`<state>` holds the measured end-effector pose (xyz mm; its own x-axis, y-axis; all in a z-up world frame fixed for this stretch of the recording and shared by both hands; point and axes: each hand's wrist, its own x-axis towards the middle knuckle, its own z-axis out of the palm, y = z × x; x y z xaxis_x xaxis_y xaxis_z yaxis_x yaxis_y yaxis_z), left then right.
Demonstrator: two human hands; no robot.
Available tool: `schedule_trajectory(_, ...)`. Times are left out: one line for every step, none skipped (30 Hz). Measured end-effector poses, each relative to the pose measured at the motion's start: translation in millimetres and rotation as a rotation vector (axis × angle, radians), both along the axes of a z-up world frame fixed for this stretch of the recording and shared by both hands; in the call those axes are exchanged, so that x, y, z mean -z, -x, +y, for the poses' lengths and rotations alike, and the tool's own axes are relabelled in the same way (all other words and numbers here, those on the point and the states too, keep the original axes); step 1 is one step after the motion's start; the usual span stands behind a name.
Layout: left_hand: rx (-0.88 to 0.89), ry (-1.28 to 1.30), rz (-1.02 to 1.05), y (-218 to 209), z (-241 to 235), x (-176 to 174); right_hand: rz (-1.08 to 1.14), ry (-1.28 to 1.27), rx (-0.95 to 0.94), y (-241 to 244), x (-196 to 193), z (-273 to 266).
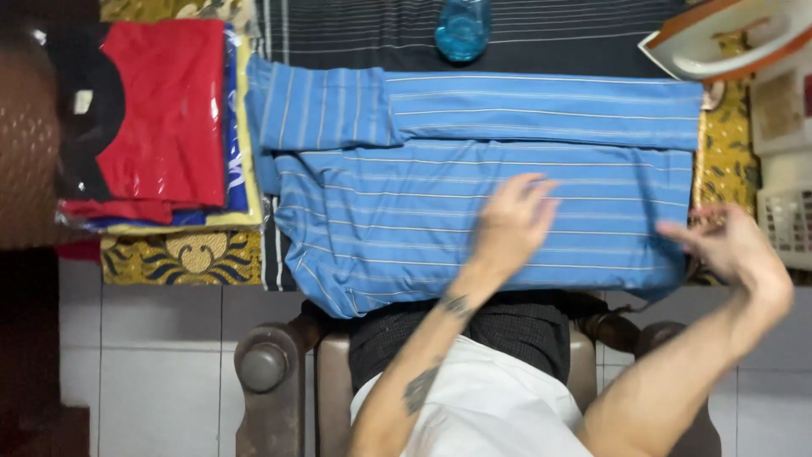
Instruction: Folding a blue striped shirt and then ironing it on a flat surface.
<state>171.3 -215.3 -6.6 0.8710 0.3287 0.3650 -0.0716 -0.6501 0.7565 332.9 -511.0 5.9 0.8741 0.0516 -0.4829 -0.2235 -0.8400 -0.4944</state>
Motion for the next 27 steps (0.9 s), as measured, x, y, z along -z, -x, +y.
schedule_trajectory(-0.139,0.046,0.029,21,23,-13,0.069,-0.005,-0.020,2,8,-15)
schedule_trajectory(-0.154,0.044,0.028,42,48,-14,0.068,-0.006,-0.036,8,-2,-10)
schedule_trajectory(-0.410,-0.085,0.040,67,74,-16,0.132,0.053,-0.052,18,-12,-6)
schedule_trajectory(-0.665,-0.218,0.051,93,98,-18,0.195,0.113,-0.067,29,-22,-3)
schedule_trajectory(-0.671,-0.222,0.054,114,116,-20,0.197,0.110,-0.073,24,-7,-17)
schedule_trajectory(-0.795,-0.166,0.294,137,134,-22,0.118,0.141,-0.120,20,8,-32)
schedule_trajectory(-0.913,-0.106,0.538,160,152,-25,0.039,0.170,-0.168,15,23,-46)
schedule_trajectory(-0.920,-0.108,0.541,175,161,-17,0.042,0.168,-0.175,19,29,-52)
schedule_trajectory(-0.904,-0.103,0.541,189,169,-7,-0.043,0.185,-0.155,21,33,-58)
schedule_trajectory(-0.889,-0.098,0.542,204,177,2,-0.128,0.202,-0.135,23,38,-64)
schedule_trajectory(-0.893,-0.093,0.542,210,180,7,-0.130,0.205,-0.140,24,42,-68)
schedule_trajectory(-0.890,-0.042,0.588,216,182,13,-0.178,0.180,-0.108,24,45,-72)
schedule_trajectory(-0.882,0.011,0.632,220,184,18,-0.226,0.157,-0.072,25,48,-77)
schedule_trajectory(-0.881,0.016,0.631,223,184,12,-0.230,0.162,-0.073,27,46,-79)
schedule_trajectory(-0.898,0.015,0.526,226,185,6,-0.278,0.128,-0.053,30,45,-79)
schedule_trajectory(-0.914,0.013,0.421,229,186,-1,-0.327,0.095,-0.033,32,45,-80)
schedule_trajectory(-0.912,0.014,0.422,233,187,-10,-0.326,0.096,-0.031,33,49,-84)
schedule_trajectory(-0.933,0.116,0.375,236,187,-19,-0.317,0.083,-0.029,33,54,-89)
schedule_trajectory(-0.951,0.218,0.324,238,187,-28,-0.310,0.069,-0.026,32,58,-94)
schedule_trajectory(-0.948,0.218,0.323,238,188,-30,-0.312,0.069,-0.024,38,37,-77)
schedule_trajectory(-0.932,0.349,0.373,240,188,-32,-0.149,0.114,0.006,45,17,-58)
schedule_trajectory(-0.913,0.479,0.422,242,189,-34,0.014,0.159,0.036,52,-2,-39)
schedule_trajectory(-0.912,0.480,0.423,242,190,-35,0.014,0.160,0.037,59,-20,-24)
schedule_trajectory(-0.905,0.414,0.602,242,191,-37,0.121,0.232,0.009,65,-37,-8)
schedule_trajectory(-0.893,0.345,0.777,242,192,-38,0.227,0.303,-0.016,71,-54,7)
schedule_trajectory(-0.892,0.345,0.776,241,195,-31,0.226,0.303,-0.015,61,-23,-27)
schedule_trajectory(-0.833,0.256,0.856,243,196,-25,0.186,0.166,-0.110,52,8,-62)
